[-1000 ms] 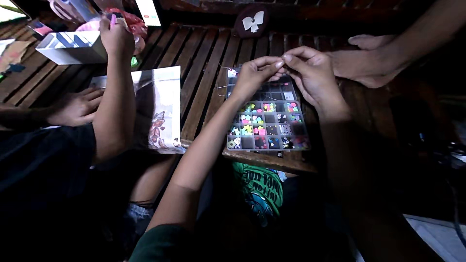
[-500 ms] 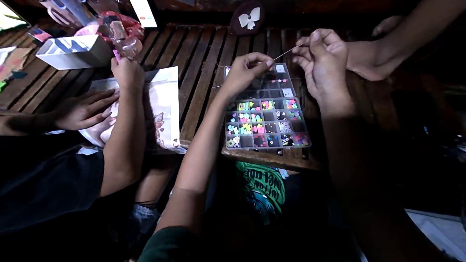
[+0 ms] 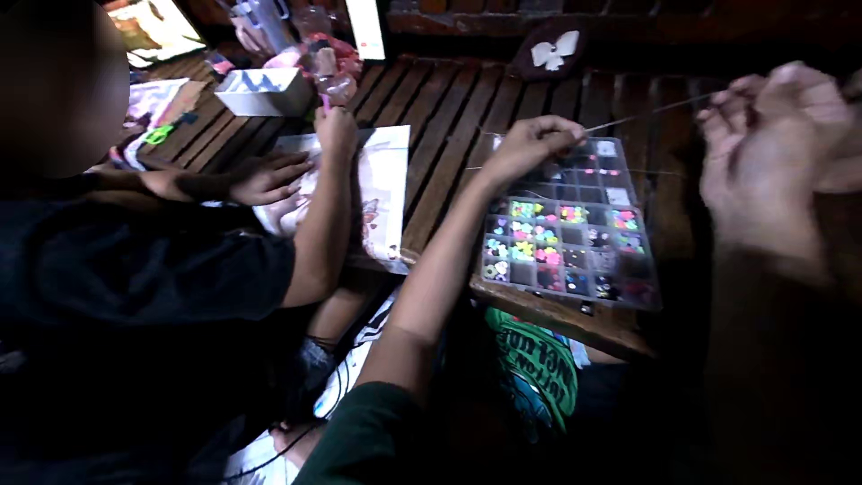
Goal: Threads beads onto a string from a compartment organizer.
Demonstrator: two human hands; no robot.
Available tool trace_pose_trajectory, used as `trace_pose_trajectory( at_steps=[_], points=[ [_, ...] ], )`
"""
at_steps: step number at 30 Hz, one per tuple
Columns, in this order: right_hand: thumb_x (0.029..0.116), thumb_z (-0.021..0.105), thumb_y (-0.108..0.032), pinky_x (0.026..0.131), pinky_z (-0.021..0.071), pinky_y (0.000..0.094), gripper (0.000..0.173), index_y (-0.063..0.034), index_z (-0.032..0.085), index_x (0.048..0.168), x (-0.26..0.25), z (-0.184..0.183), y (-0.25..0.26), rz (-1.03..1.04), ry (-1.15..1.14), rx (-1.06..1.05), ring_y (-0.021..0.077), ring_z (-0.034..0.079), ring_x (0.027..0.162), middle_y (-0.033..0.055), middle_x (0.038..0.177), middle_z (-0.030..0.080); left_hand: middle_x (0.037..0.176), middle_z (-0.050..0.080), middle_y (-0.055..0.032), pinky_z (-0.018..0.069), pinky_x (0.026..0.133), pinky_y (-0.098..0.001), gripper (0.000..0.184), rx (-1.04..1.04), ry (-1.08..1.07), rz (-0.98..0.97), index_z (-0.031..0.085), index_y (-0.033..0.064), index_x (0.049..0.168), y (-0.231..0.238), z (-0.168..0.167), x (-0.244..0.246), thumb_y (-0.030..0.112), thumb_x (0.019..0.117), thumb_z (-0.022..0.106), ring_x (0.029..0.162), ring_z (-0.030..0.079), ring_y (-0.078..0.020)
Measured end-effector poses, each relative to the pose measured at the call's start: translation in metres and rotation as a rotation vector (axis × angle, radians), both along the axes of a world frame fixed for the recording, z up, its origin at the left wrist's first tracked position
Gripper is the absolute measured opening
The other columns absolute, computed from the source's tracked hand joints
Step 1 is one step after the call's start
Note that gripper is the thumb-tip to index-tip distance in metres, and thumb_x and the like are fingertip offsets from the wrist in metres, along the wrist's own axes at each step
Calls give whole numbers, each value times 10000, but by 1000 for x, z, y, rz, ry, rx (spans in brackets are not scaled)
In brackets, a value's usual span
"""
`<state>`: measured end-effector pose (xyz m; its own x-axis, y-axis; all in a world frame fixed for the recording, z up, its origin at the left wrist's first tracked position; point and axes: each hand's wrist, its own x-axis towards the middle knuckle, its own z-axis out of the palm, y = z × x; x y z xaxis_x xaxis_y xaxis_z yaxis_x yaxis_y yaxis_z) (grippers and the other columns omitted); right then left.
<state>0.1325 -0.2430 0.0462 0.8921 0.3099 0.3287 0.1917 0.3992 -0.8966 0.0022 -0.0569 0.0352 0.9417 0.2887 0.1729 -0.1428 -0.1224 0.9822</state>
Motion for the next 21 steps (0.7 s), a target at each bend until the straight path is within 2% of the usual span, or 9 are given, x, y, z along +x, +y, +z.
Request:
trace_pose_trajectory(
  at_steps=[2, 5, 9, 11, 13, 15, 17, 18, 21],
  points=[
    [1108, 423, -168, 827, 585, 257, 101, -156, 520, 1080, 1, -2, 3, 15, -14, -26, 56, 673, 836, -92, 941, 660, 1022, 687, -113, 551, 813, -263, 179, 4, 22, 0, 660, -75, 1124, -2, 0, 1, 39, 1037, 552, 868, 641, -92],
    [1121, 395, -201, 869, 582, 266, 129, -129, 498, 1155, 10, -13, 2, 58, -40, -33, 73, 680, 885, -65, 1001, 643, 1022, 683, -137, 537, 834, -281, 191, 99, 35, 17, 671, -75, 1139, -1, 0, 2, 34, 1034, 553, 885, 632, -112],
    [1109, 412, -179, 892, 588, 283, 116, -133, 512, 1145, 17, -19, 2, 132, -118, -11, 84, 680, 911, -59, 1048, 638, 1044, 692, -165, 534, 847, -320, 191, 247, 63, 42, 676, -73, 1150, -1, 0, 3, 19, 1018, 572, 911, 646, -160],
    [1105, 435, -197, 883, 589, 274, 110, -136, 516, 1148, 11, -17, 2, 138, -146, -53, 75, 681, 906, -70, 1037, 645, 1163, 694, -204, 531, 954, -378, 252, 415, 73, 79, 659, -64, 1234, -3, -3, 3, 13, 1002, 597, 1053, 673, -238],
    [1090, 466, -195, 873, 591, 265, 158, -94, 526, 1195, 4, -11, 4, 126, -260, -175, 57, 682, 920, -63, 1064, 648, 1347, 621, -236, 449, 1108, -461, 395, 566, 22, 120, 597, -44, 1373, -2, -2, 9, 23, 985, 629, 1270, 595, -327],
    [1065, 536, -174, 898, 554, 221, 241, 6, 557, 1223, -3, -12, 4, 91, -462, -384, 18, 648, 967, 12, 1130, 636, 1385, 600, -232, 428, 1126, -462, 405, 517, -70, 122, 585, -41, 1394, -7, 0, 8, 16, 994, 617, 1309, 566, -331],
    [1034, 591, -125, 962, 490, 265, 282, 113, 603, 1185, -14, -11, 8, 70, -626, -543, 120, 589, 1077, 196, 1243, 599, 1341, 635, -222, 477, 1073, -410, 352, 344, -154, 79, 609, -62, 1350, -15, 3, 4, -6, 1003, 595, 1245, 616, -287],
    [1022, 609, -118, 973, 485, 289, 274, 118, 618, 1161, -17, -13, 12, 70, -673, -580, 163, 583, 1100, 233, 1266, 579, 1307, 653, -225, 503, 1032, -383, 326, 263, -180, 48, 619, -81, 1322, -18, 5, 3, -26, 1003, 580, 1196, 642, -269],
    [1016, 624, -126, 978, 479, 307, 254, 91, 635, 1148, -21, -18, 18, 73, -718, -605, 192, 577, 1114, 235, 1276, 562, 1217, 677, -250, 515, 979, -330, 280, 132, -185, -6, 635, -126, 1259, -22, 5, 2, -81, 1000, 541, 1107, 666, -236]
  ],
)
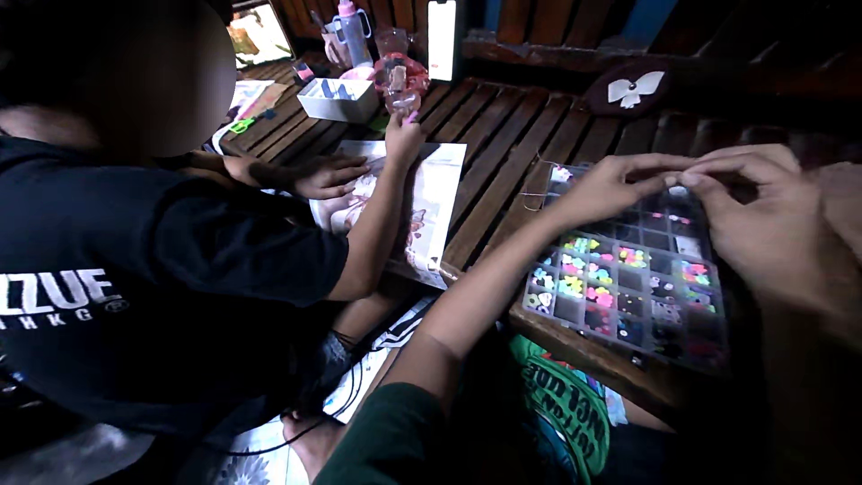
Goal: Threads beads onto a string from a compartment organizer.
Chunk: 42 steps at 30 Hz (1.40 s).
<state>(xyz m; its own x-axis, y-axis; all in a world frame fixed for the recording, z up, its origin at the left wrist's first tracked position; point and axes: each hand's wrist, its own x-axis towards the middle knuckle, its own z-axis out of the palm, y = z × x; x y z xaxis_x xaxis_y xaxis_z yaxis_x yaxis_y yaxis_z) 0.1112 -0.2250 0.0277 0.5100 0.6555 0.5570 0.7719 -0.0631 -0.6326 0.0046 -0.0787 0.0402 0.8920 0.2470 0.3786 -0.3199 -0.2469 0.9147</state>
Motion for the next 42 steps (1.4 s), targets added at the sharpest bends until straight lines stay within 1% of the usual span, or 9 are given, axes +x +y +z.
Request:
trace_pose_trajectory(
  at_steps=[7, 14, 18, 21, 25, 27, 29, 35, 42],
  points=[
    [1033, 567, -108, 905, 468, 188, 264, 113, 609, 1170, -11, 12, 2, -46, 94, 21, 105, 552, 1091, 228, 1259, 535, 1083, 706, -147, 530, 915, -254, 243, -108, 38, -77, 646, -107, 1217, 4, 3, -4, -32, 1025, 517, 966, 663, -99],
    [1025, 574, -114, 858, 479, 159, 198, 53, 647, 1101, -4, 5, 8, 33, 117, 116, 48, 569, 1054, 127, 1165, 591, 931, 685, -24, 539, 793, -214, 112, 114, 34, 0, 682, -41, 1047, 14, -8, 2, 30, 986, 620, 824, 634, -21],
    [1035, 574, -150, 842, 485, 163, 203, 11, 641, 1140, -5, 5, 9, 7, 113, 65, 45, 582, 1032, 115, 1195, 588, 946, 690, -32, 529, 817, -219, 127, 189, -13, 92, 692, -25, 1044, 23, -14, 7, 72, 996, 626, 856, 635, -27],
    [1035, 592, -208, 858, 507, 253, 277, -6, 615, 1224, -12, 22, -4, 32, 50, -137, 100, 615, 988, 145, 1230, 608, 998, 703, -64, 534, 830, -233, 146, 264, -45, 224, 698, -13, 1065, 27, -16, 7, 89, 1004, 613, 896, 653, -54],
    [1007, 619, -154, 887, 497, 531, 194, -8, 725, 1079, -46, 42, -38, 118, -131, -438, 329, 638, 1006, 200, 1122, 658, 1059, 706, -136, 526, 856, -278, 204, 514, -29, 380, 716, -10, 1102, 30, -15, 7, 117, 1009, 587, 946, 669, -152],
    [1006, 597, -155, 815, 458, 624, 213, -12, 753, 1025, -67, 31, -54, 141, -199, -526, 406, 644, 951, 211, 1027, 679, 1066, 710, -135, 520, 871, -296, 217, 569, -9, 404, 726, 3, 1108, 29, -12, 6, 135, 1013, 582, 966, 670, -174],
    [1011, 576, -176, 739, 478, 556, 210, -65, 750, 972, -83, 16, -65, 103, -298, -560, 331, 657, 846, 138, 932, 672, 1071, 711, -122, 519, 881, -295, 221, 582, -11, 403, 727, 15, 1107, 29, -12, 7, 146, 1018, 573, 975, 669, -168],
    [962, 654, -78, 715, 453, 545, 92, -30, 728, 935, -102, 10, -62, -16, -440, -701, 381, 656, 865, 183, 936, 667, 1052, 717, -113, 523, 891, -281, 218, 576, -17, 365, 719, 6, 1099, 27, -13, 8, 144, 1023, 569, 967, 677, -148],
    [944, 609, -18, 733, 431, 515, 171, -10, 669, 783, -116, 12, -53, -117, -522, -693, 358, 645, 829, 177, 861, 648, 1139, 703, -125, 512, 916, -290, 270, 605, 78, 334, 692, 15, 1176, 27, -7, 3, 188, 1040, 536, 1013, 669, -149]
  ],
)
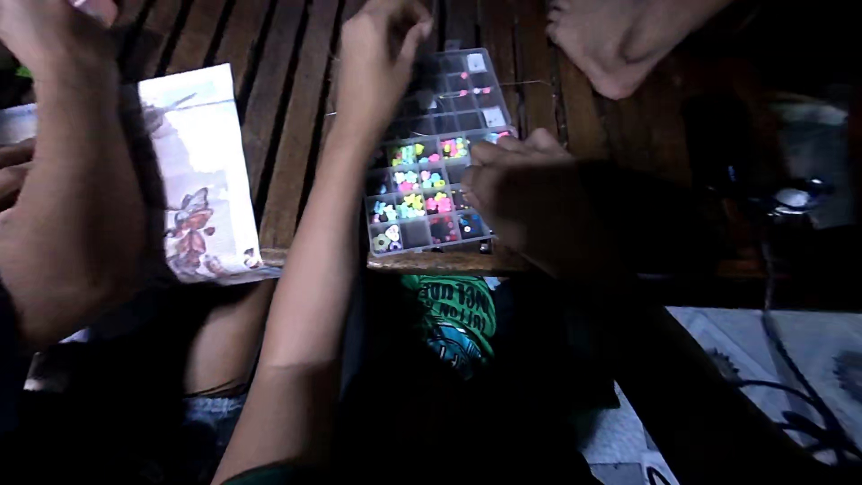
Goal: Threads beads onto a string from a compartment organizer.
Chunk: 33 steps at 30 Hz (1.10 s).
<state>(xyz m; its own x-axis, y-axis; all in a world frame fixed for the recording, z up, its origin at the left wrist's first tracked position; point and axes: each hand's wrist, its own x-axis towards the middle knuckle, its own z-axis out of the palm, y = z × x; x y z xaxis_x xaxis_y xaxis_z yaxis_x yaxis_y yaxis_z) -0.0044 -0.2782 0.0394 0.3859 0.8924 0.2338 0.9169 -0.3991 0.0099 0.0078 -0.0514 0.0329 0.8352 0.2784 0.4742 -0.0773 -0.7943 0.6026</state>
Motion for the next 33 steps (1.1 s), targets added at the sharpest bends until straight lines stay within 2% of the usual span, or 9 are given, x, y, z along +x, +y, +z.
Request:
trace_pose_trajectory(
  at_steps=[9, 12, 15, 17, 21, 23, 27, 30, 33],
  points=[
    [902, 594, 103, 720, 453, 473, 156, 7, 716, 883, -6, -2, 7, -10, -49, -73, 337, 659, 837, 171, 887, 669, 1106, 700, -141, 516, 892, -307, 252, 6, -25, 8, 702, 5, 1140, 1, -3, -1, 173, 1032, 549, 987, 668, -174],
    [925, 631, 14, 693, 480, 487, 114, -8, 723, 862, 3, -4, 6, 75, 12, -26, 338, 672, 814, 163, 895, 676, 1093, 705, -145, 518, 885, -315, 246, 5, -37, 2, 707, 0, 1126, 1, -4, -2, 162, 1027, 551, 974, 670, -179],
    [996, 592, -149, 728, 523, 522, 163, -60, 728, 985, 30, 24, 6, 80, 246, -49, 318, 674, 871, 133, 1044, 670, 1056, 709, -90, 526, 843, -245, 212, -137, -84, -34, 705, 7, 1106, -1, -4, 0, 159, 1020, 583, 922, 659, -79],
    [986, 597, -143, 727, 519, 540, 183, -16, 712, 1050, 57, 47, 14, 79, 354, 78, 324, 646, 870, 171, 1101, 641, 1030, 705, -49, 534, 843, -229, 174, -315, -138, -79, 699, 3, 1092, -3, -4, 1, 130, 1011, 611, 908, 652, -38],
    [965, 634, -103, 775, 487, 288, 143, -11, 701, 1052, 102, 63, 37, 27, 506, 437, 129, 576, 862, 123, 1076, 616, 963, 695, -8, 540, 815, -236, 127, -548, -153, -123, 694, 8, 1068, -6, -3, 0, 92, 995, 635, 869, 647, -38],
    [984, 634, -104, 743, 491, 207, 134, -20, 691, 1071, 112, 54, 47, -20, 664, 569, 41, 569, 810, 72, 1050, 636, 924, 694, 8, 547, 799, -232, 109, -621, -143, -146, 697, 13, 1050, -6, -2, 0, 85, 994, 637, 842, 648, -36],
    [1037, 587, -142, 677, 488, 164, 167, -6, 662, 1098, 117, 21, 53, -104, 900, 707, -19, 548, 701, 1, 907, 617, 890, 681, 35, 544, 785, -212, 80, -669, -99, -213, 686, 21, 1029, -11, -1, -2, 61, 997, 624, 809, 638, -18],
    [1068, 509, -134, 713, 525, 190, 210, 14, 645, 1127, 122, 12, 53, -148, 1070, 778, 15, 590, 743, 6, 918, 605, 900, 685, 32, 556, 798, -225, 76, -653, -101, -256, 677, 16, 1032, -14, -4, -1, 46, 995, 618, 818, 649, -26],
    [1101, 403, -147, 741, 557, 230, 225, -23, 583, 1047, 121, 10, 57, -158, 1226, 834, 51, 609, 750, -1, 902, 568, 901, 678, 24, 564, 796, -236, 104, -668, -111, -286, 647, 5, 1062, -15, -5, 0, 40, 1027, 555, 815, 654, -40]
  ],
)
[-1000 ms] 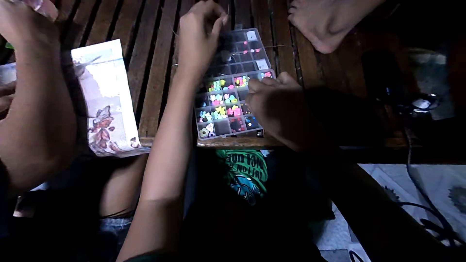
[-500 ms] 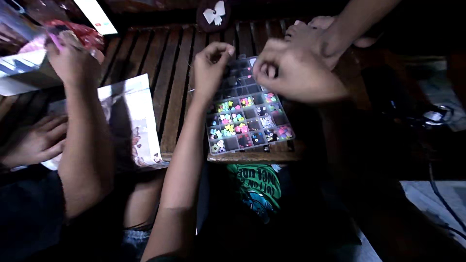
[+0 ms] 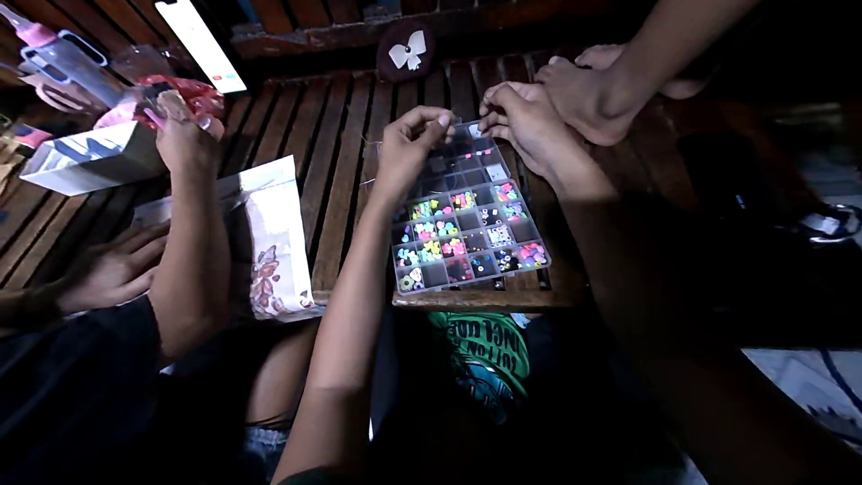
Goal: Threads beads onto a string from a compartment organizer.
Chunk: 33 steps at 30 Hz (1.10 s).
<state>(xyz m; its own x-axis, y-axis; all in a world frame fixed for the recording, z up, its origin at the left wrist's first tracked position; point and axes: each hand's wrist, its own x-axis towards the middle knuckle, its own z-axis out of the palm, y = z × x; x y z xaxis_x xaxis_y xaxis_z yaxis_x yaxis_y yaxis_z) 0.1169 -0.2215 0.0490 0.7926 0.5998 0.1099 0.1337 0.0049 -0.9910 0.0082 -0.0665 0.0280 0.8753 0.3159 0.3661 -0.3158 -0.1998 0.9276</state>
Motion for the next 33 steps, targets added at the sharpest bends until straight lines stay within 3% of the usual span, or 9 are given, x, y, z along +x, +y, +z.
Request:
trace_pose_trajectory(
  at_steps=[4, 7, 9, 14, 18, 24, 33],
  points=[
    [1121, 297, -181, 705, 528, 220, 294, -59, 522, 976, -11, -1, 6, -19, 25, -11, 48, 556, 684, -14, 835, 520, 873, 680, 25, 561, 786, -233, 126, -21, 6, 6, 625, 17, 1056, -1, -1, 0, 48, 1054, 502, 801, 656, -43],
    [1117, 292, -170, 678, 513, 203, 300, -85, 504, 923, -14, -3, 10, -36, -9, 1, 33, 525, 648, -33, 789, 495, 871, 674, 22, 561, 781, -230, 125, -34, 6, 12, 628, 12, 1052, -1, 0, 0, 45, 1051, 508, 794, 654, -41],
    [1122, 327, -169, 666, 508, 189, 270, -76, 514, 952, -14, -3, 10, -22, -32, 14, 23, 517, 637, -39, 785, 489, 875, 675, 25, 559, 784, -227, 118, -35, 7, 7, 631, 15, 1045, -2, 0, 0, 47, 1048, 517, 796, 653, -38],
    [1094, 461, -147, 796, 586, 276, 148, -42, 550, 1147, -13, -5, 8, 106, 20, 92, 83, 655, 820, 6, 962, 607, 869, 673, 20, 558, 781, -227, 109, -72, -7, -38, 646, 18, 1019, -2, -1, 1, 56, 1039, 545, 795, 650, -42],
    [1089, 469, -131, 876, 580, 324, 138, -79, 591, 1130, -15, -6, 9, 141, 186, 214, 123, 673, 930, 8, 1021, 652, 848, 664, 14, 565, 802, -256, 175, -267, -56, -127, 621, 48, 1009, -5, -1, 3, 53, 1063, 454, 806, 653, -70],
    [1105, 451, -193, 784, 593, 273, 182, -109, 612, 1115, -22, -1, 10, 141, 313, 265, 92, 668, 837, -25, 931, 643, 858, 667, 28, 567, 824, -257, 130, -187, -78, -146, 641, 29, 1043, -9, -1, 3, 36, 1046, 511, 815, 653, -55],
    [1111, 439, -233, 735, 582, 244, 211, -119, 617, 1120, -20, -1, 9, 152, 316, 249, 71, 654, 779, -37, 897, 638, 868, 688, 18, 581, 822, -265, 112, -162, -75, -146, 662, 12, 1028, -10, -2, 4, 16, 1023, 549, 814, 672, -64]
  ],
)
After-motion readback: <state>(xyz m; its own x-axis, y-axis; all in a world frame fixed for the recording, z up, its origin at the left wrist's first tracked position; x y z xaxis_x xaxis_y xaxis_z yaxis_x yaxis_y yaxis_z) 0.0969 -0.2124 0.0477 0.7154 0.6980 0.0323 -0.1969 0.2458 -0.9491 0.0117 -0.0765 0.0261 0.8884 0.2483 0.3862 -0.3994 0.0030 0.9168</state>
